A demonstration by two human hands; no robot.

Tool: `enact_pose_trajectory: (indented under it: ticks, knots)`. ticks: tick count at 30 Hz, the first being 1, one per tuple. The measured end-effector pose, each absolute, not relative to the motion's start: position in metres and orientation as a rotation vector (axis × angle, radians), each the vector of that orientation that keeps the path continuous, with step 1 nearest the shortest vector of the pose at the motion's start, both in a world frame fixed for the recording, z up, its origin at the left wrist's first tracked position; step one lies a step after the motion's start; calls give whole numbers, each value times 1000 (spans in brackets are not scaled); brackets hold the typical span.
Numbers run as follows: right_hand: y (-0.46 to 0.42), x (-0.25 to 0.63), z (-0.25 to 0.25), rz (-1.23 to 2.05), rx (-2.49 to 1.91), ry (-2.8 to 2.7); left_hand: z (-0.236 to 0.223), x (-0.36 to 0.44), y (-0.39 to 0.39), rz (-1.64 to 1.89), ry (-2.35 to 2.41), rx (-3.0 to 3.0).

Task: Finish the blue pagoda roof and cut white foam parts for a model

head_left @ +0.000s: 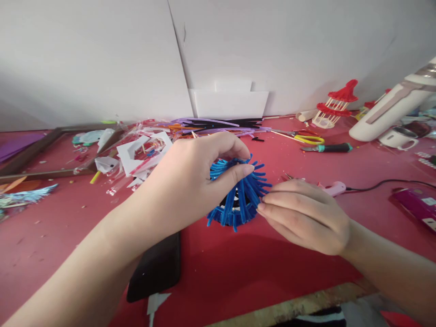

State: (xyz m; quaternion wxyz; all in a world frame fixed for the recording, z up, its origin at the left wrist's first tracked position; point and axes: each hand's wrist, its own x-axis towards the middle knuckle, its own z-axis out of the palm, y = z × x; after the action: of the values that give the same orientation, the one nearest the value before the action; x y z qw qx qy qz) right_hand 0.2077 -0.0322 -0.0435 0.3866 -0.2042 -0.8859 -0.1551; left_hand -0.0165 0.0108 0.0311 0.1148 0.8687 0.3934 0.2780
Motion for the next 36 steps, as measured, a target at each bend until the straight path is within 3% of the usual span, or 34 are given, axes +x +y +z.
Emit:
enact_pose_trajectory:
  ticks: [36]
  knots:
    - [-31,202,-38,-308,-573,-2282,25,-13,12,762,1132,2563]
